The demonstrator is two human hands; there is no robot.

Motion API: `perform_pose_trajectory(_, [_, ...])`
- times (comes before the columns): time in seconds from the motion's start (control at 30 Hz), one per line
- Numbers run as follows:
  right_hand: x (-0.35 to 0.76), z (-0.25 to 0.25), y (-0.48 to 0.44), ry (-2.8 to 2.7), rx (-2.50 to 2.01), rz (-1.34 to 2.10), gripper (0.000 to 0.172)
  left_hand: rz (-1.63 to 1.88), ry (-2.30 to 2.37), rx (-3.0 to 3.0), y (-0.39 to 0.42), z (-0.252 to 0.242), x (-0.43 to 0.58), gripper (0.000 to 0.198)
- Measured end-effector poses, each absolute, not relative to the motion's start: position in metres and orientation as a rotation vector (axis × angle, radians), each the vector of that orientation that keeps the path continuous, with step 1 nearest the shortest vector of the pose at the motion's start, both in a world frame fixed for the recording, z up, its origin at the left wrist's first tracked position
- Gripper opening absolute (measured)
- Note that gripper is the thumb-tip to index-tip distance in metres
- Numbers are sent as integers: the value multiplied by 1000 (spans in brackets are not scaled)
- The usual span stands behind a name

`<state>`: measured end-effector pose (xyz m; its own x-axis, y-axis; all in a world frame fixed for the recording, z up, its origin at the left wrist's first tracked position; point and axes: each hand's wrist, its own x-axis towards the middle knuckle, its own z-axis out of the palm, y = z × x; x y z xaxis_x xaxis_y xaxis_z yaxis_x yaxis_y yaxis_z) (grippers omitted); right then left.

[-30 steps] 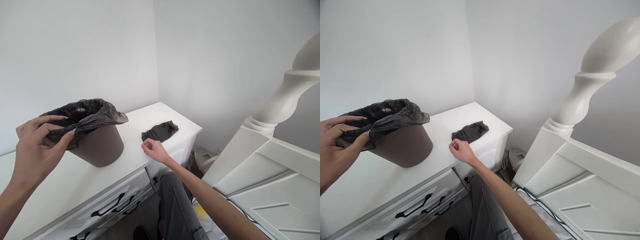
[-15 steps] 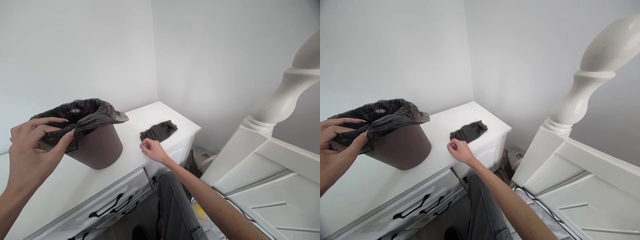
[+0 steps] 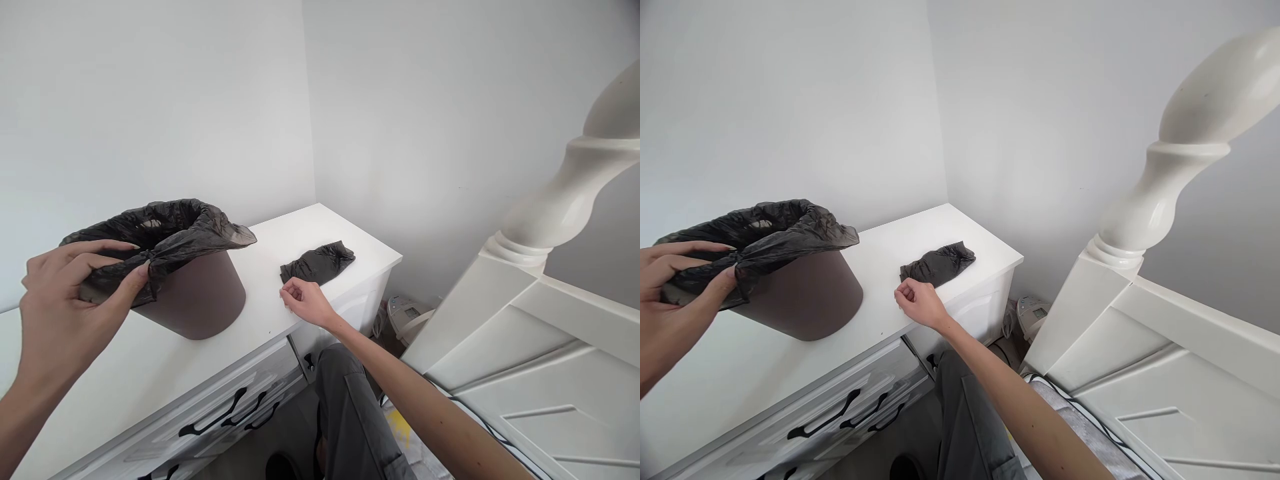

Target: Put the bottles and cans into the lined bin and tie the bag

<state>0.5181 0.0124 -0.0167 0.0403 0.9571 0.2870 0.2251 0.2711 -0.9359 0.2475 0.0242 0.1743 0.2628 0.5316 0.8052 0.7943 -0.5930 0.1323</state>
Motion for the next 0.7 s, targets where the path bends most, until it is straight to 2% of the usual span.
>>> perform_pose_trajectory(0.7, [524, -6, -7, -1407, -1204, 863, 15, -1229, -1147, -2231, 21, 178, 250, 27])
